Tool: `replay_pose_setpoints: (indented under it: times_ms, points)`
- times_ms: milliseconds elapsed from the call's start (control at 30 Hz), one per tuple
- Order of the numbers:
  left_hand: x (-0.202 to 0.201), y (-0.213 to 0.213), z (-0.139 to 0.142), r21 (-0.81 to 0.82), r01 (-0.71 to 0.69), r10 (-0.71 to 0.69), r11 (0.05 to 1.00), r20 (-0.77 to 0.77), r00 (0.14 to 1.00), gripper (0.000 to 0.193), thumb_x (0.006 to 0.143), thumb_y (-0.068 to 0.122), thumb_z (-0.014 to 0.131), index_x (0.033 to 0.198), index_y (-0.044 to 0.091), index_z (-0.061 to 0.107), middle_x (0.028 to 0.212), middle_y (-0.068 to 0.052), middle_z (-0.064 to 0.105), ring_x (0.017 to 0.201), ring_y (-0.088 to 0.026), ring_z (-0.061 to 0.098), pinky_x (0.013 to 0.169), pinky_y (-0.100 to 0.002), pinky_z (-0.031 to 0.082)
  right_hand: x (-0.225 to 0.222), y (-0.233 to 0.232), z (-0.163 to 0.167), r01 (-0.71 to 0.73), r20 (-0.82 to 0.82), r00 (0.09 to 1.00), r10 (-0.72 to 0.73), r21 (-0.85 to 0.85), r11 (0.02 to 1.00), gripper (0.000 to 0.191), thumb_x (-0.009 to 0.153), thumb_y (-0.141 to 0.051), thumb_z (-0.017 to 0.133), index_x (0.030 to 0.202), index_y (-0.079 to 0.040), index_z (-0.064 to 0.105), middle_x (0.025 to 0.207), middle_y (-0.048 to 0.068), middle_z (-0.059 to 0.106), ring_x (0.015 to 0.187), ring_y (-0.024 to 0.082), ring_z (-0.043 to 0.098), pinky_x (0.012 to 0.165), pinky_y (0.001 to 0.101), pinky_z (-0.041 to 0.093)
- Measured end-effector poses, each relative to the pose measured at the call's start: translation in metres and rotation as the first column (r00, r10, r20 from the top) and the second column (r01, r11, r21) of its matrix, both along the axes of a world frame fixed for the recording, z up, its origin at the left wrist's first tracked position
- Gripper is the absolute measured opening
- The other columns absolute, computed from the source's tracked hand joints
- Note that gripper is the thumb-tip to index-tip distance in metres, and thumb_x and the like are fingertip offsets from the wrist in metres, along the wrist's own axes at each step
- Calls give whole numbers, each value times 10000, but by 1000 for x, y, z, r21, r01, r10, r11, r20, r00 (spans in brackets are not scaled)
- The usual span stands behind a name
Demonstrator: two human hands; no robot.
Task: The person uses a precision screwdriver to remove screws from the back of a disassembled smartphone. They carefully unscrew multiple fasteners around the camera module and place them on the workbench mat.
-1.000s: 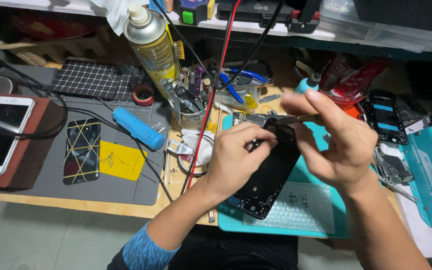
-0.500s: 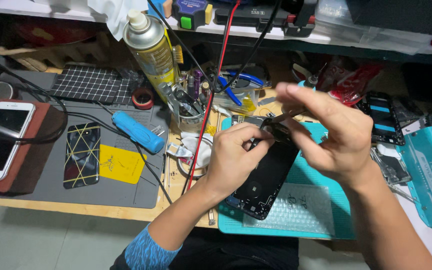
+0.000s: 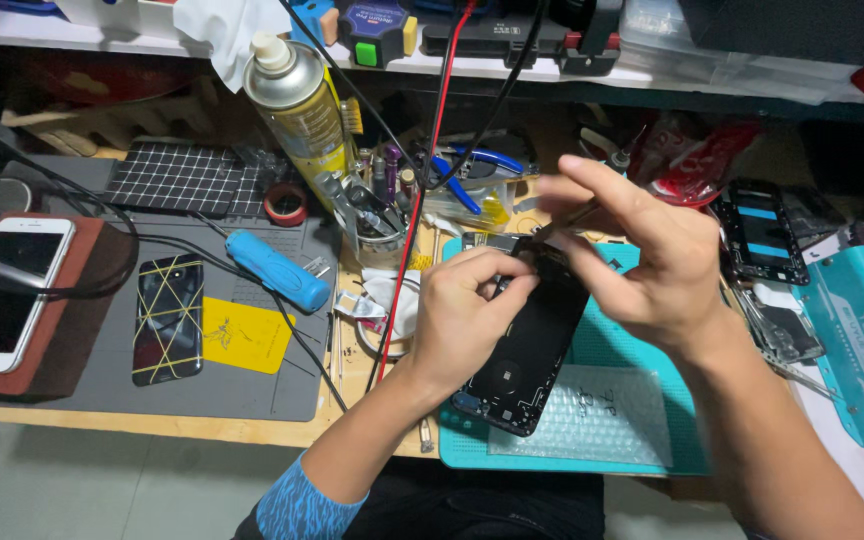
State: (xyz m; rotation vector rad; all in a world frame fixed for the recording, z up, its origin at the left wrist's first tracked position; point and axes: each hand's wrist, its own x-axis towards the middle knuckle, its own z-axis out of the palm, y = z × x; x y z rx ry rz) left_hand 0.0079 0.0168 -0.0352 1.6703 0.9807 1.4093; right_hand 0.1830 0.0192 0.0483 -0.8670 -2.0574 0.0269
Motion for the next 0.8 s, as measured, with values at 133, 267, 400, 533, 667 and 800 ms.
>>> replay_pose_setpoints:
  times_ms: [133, 267, 400, 533, 667, 800]
  points:
    - [-4, 0, 0, -56, -16, 16, 998, 3, 1000, 77, 871, 69, 763, 930, 19, 759, 832, -33, 716, 608, -68, 573, 551, -232, 453, 2, 4, -4, 5, -5, 1000, -5, -5, 1000, 503, 913, 56, 824, 1359, -4, 601, 1144, 159, 742, 959, 204, 776, 836, 279, 633]
    - [-5, 3, 1, -20, -21, 20, 1000, -9, 1000, 78, 869, 71, 762, 929, 22, 764, 828, -40, 718, 608, -73, 569, 553, -239, 449, 2, 3, -6, -85, -73, 994, 78, -95, 992, 567, 849, 130, 710, 1362, 46, 485, 1162, 214, 707, 1021, 259, 737, 873, 328, 609]
    - [-1, 0, 1, -51, -4, 4, 999, -11, 1000, 68, 873, 66, 753, 915, 13, 752, 806, -46, 708, 612, -80, 580, 562, -243, 457, 2, 3, -9, -70, -26, 997, 68, -85, 994, 576, 946, 122, 735, 1453, -39, 514, 1089, 135, 750, 1015, 199, 778, 882, 273, 646]
    - [-1, -1, 1, -14, -22, 22, 1000, -39, 999, 81, 857, 74, 767, 919, 23, 761, 825, -42, 715, 614, -85, 575, 554, -244, 450, 4, 4, -13, -58, 27, 998, 60, -79, 995, 624, 905, 127, 742, 1452, 0, 468, 1102, 152, 752, 1032, 224, 769, 886, 314, 638]
    - [-3, 3, 2, 26, -31, 32, 999, -21, 999, 78, 871, 65, 770, 939, 28, 759, 857, -41, 717, 639, -78, 587, 571, -238, 460, 0, -1, -19, -182, -212, 965, 151, -134, 974, 646, 972, 178, 686, 1519, -11, 399, 1162, 182, 697, 1107, 278, 742, 926, 358, 618]
    - [-5, 5, 3, 73, -67, 67, 995, 5, 998, 82, 875, 51, 785, 952, 34, 763, 878, -34, 727, 642, -77, 564, 568, -227, 439, 4, -16, -17, -104, -389, 920, 44, -133, 986, 666, 946, 177, 657, 1481, 4, 300, 1267, 207, 561, 1122, 316, 713, 965, 410, 651]
